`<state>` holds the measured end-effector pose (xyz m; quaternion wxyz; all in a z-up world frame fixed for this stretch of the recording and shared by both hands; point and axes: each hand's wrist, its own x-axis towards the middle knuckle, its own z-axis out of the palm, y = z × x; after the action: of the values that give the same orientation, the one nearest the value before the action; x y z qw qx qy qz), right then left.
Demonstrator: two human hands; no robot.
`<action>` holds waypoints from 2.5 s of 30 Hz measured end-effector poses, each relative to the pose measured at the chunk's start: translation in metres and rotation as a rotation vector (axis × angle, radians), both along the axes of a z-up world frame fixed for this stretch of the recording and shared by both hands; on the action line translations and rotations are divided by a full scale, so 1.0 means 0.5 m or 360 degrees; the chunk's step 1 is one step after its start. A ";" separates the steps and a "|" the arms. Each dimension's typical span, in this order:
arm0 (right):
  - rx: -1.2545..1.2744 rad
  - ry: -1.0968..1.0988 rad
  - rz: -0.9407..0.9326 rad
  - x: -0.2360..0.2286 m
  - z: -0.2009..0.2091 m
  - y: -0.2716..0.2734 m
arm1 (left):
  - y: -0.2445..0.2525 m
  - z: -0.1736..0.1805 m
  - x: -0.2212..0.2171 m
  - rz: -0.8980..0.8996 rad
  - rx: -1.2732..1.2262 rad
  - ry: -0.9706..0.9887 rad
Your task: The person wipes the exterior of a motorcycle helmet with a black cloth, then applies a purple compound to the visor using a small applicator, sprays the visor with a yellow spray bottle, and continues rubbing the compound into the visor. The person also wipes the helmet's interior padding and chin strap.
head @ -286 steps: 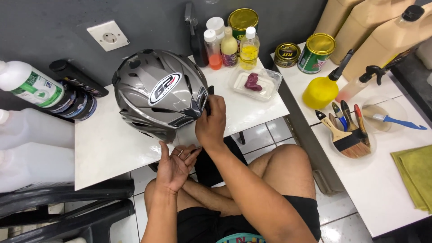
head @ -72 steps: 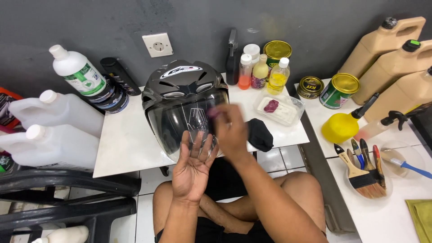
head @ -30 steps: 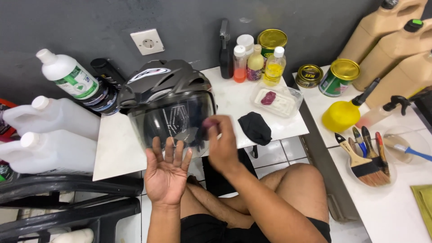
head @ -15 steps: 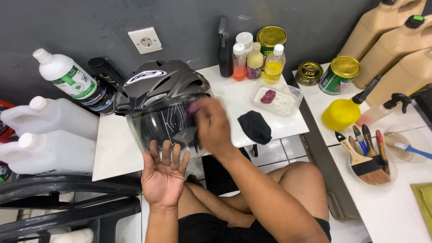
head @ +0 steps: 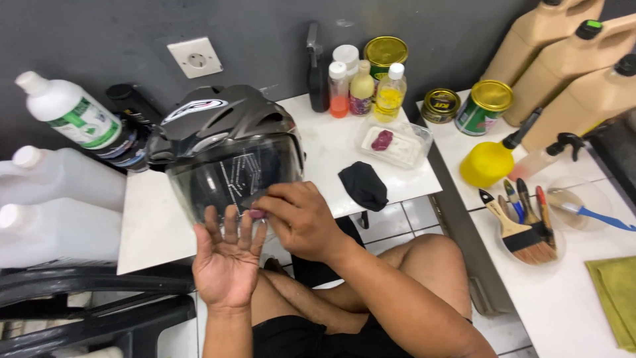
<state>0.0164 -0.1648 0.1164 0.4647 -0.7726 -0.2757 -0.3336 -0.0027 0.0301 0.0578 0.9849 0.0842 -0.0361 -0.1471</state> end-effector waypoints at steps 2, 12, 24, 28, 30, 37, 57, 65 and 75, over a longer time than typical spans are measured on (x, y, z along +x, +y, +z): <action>0.0311 0.0262 0.0083 0.010 -0.017 -0.037 | 0.005 0.003 -0.001 0.0070 0.0070 0.0047; -0.0776 0.0894 -0.1433 0.117 -0.269 -0.419 | -0.020 0.005 -0.008 0.0017 0.0076 -0.0012; 0.1241 0.1006 -0.1883 0.037 -0.301 -0.749 | 0.030 -0.081 0.041 0.0261 0.0291 -0.0015; 0.0804 0.1109 -0.1728 0.069 -0.346 -0.822 | 0.032 -0.073 0.048 0.0170 0.0090 -0.0138; 0.0801 0.1207 -0.1675 0.062 -0.331 -0.811 | 0.024 -0.063 0.040 0.0130 0.0070 -0.0117; 0.0597 0.0391 -0.1687 0.067 -0.340 -0.826 | -0.040 0.005 0.026 0.0185 0.0253 -0.0083; -0.0179 0.2328 -0.0326 -0.190 0.361 -0.144 | -0.118 0.110 -0.006 0.0275 0.0318 0.0482; -0.0313 0.2105 -0.0427 -0.192 0.351 -0.110 | -0.128 0.103 -0.006 0.0159 0.0267 0.0331; -0.0646 0.2047 -0.0531 -0.192 0.369 -0.071 | -0.170 0.124 -0.016 0.0177 0.0274 0.0376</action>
<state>-0.0798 -0.2002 0.3008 0.3247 -0.9204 0.1200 0.1816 -0.0106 -0.0550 0.1197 0.9780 0.1523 0.0974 -0.1038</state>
